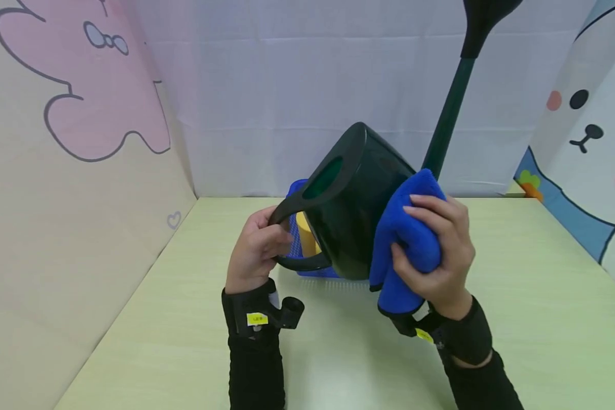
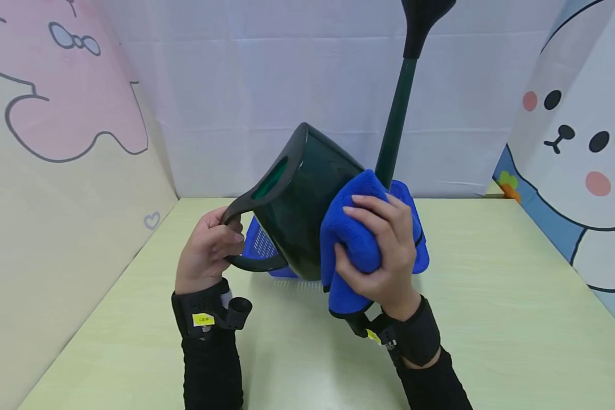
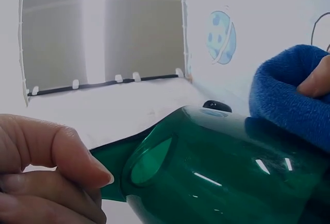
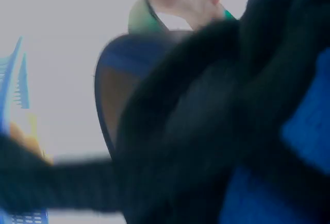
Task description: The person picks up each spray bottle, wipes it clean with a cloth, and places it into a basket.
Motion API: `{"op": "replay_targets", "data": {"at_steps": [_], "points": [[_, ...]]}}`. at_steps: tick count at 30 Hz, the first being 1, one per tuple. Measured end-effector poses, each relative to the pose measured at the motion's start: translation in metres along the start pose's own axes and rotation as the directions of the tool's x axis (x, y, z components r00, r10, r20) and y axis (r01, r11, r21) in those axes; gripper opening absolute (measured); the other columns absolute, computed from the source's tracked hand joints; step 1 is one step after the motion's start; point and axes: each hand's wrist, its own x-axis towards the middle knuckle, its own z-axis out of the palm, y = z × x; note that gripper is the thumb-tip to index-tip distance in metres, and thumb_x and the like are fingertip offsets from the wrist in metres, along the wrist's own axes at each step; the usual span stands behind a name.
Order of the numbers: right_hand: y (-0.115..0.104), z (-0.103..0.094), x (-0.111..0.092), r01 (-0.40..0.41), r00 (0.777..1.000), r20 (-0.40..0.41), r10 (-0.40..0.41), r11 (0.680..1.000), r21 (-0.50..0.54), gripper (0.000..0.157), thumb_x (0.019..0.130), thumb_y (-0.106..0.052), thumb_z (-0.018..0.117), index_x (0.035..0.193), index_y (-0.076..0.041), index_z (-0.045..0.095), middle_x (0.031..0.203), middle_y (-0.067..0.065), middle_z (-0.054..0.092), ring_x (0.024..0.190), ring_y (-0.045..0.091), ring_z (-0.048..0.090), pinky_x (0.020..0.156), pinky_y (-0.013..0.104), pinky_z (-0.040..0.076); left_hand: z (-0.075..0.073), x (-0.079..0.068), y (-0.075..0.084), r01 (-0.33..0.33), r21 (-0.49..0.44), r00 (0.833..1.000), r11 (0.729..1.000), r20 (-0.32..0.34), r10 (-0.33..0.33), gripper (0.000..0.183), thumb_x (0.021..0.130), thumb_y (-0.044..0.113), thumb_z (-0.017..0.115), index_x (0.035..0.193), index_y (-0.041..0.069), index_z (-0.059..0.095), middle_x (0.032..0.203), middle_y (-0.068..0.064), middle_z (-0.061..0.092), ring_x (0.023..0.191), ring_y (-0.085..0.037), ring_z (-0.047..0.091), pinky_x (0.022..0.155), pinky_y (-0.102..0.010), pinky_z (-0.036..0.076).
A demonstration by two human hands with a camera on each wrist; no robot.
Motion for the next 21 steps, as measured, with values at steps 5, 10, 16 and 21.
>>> {"op": "replay_targets", "data": {"at_steps": [5,10,16,21], "points": [[-0.009,0.018,-0.014,0.282,0.958,0.102,-0.267,0.942,-0.185,0.041,0.073,-0.044,0.059,0.091,-0.008,0.061,0.101,0.013,0.061,0.099,0.035,0.050,0.083,0.050,0.043,0.004,0.002,-0.001,0.008,-0.017,1.000,1.000,-0.015,-0.008,0.025,0.075,-0.008,0.038,0.067,0.013,0.050,0.049,0.006,0.032,0.038,-0.009,0.026,0.041,-0.027,0.012],[-0.017,0.029,-0.029,0.454,0.881,0.267,-0.391,0.857,-0.243,0.041,0.073,-0.044,0.058,0.097,-0.011,0.062,0.103,0.011,0.062,0.098,0.033,0.049,0.076,0.051,0.043,0.010,0.003,-0.003,0.011,-0.010,0.999,1.000,-0.042,-0.011,0.021,0.074,-0.007,0.039,0.068,0.011,0.049,0.048,0.007,0.033,0.038,-0.009,0.026,0.040,-0.024,0.013],[-0.024,0.040,-0.041,0.563,0.818,0.346,-0.459,0.763,-0.317,0.041,0.073,-0.041,0.060,0.102,-0.012,0.063,0.104,0.008,0.064,0.098,0.032,0.052,0.076,0.046,0.042,0.016,0.004,-0.004,0.023,-0.017,0.999,1.000,-0.038,-0.024,0.018,0.074,-0.006,0.041,0.071,0.010,0.050,0.050,0.007,0.035,0.038,-0.008,0.027,0.039,-0.020,0.018],[-0.024,0.037,-0.038,0.518,0.847,0.316,-0.429,0.801,-0.302,0.040,0.073,-0.042,0.060,0.100,-0.012,0.063,0.103,0.008,0.064,0.098,0.032,0.051,0.077,0.047,0.042,0.017,0.004,-0.004,0.020,-0.017,0.999,1.000,-0.029,-0.020,0.019,0.073,-0.006,0.041,0.071,0.011,0.050,0.049,0.007,0.035,0.037,-0.009,0.027,0.039,-0.021,0.018]]}}
